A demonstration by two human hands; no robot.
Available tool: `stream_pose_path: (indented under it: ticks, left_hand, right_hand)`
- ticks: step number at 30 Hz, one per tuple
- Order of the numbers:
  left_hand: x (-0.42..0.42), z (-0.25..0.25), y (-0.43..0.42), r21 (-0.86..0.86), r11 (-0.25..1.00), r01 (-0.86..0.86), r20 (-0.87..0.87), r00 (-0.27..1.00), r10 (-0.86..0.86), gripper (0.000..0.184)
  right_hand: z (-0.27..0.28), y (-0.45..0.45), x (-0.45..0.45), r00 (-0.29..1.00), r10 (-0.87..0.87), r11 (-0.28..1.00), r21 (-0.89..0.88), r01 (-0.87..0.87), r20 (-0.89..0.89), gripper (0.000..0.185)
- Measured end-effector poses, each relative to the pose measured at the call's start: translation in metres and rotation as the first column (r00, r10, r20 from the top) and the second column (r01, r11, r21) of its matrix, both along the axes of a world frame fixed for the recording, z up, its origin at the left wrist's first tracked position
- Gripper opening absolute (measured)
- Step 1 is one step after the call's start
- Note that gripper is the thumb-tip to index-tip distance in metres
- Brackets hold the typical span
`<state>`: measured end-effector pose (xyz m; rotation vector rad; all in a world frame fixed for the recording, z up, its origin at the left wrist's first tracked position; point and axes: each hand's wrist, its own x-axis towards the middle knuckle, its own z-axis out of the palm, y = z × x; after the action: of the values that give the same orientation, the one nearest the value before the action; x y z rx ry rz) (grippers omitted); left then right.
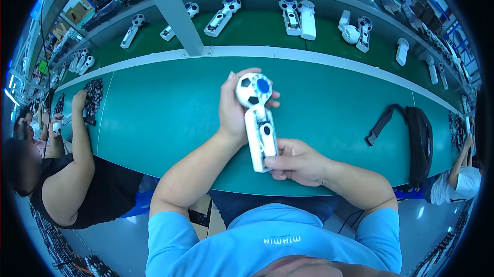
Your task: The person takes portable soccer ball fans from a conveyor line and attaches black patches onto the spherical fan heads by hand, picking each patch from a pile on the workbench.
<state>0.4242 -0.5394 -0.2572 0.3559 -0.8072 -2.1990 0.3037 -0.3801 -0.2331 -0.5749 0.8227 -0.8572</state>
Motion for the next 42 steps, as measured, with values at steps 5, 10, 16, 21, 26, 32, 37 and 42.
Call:
stream_pose_path:
  ticks: [5,10,16,21,26,32,37,42]
  left_hand:
    - [-0.010,0.006,0.006,-0.391,0.813,-0.432,0.081,0.863,0.498,0.052]
    - [0.006,-0.008,-0.017,-0.465,0.777,-0.425,0.197,0.806,0.558,0.045]
    - [0.025,-0.012,-0.022,-0.629,0.719,-0.298,0.125,0.873,0.471,0.028]
    - [0.035,-0.006,-0.021,-0.863,0.444,-0.240,0.096,0.785,0.612,0.012]
    - [0.044,-0.001,-0.018,-0.962,0.218,-0.165,0.009,0.778,0.628,0.009]
    - [0.055,-0.002,-0.035,-0.973,0.132,-0.187,-0.046,0.724,0.688,0.006]
    - [0.066,0.007,-0.044,-0.991,-0.045,-0.129,-0.119,0.654,0.747,0.007]
    - [0.079,0.003,-0.052,-0.995,-0.082,-0.065,-0.104,0.646,0.756,0.008]
  right_hand:
    - [0.016,-0.035,-0.041,0.963,-0.267,0.962,-0.050,0.268,0.041,0.028]
    - [0.034,-0.120,-0.068,0.864,-0.489,0.872,-0.066,0.484,-0.122,0.025]
    - [0.003,-0.176,-0.078,0.758,-0.603,0.796,-0.132,0.591,-0.248,0.023]
    - [-0.003,-0.153,-0.060,0.715,-0.532,0.845,-0.237,0.479,-0.453,0.023]
    - [-0.008,-0.126,-0.034,0.510,-0.545,0.822,-0.544,0.168,-0.666,0.043]
    - [-0.013,-0.109,-0.002,0.651,-0.570,0.729,-0.674,0.120,-0.501,0.038]
    - [-0.014,-0.090,-0.010,0.497,-0.532,0.768,-0.638,-0.057,-0.685,0.036]
    - [-0.008,-0.083,0.017,0.323,-0.571,0.750,-0.640,-0.170,-0.755,0.037]
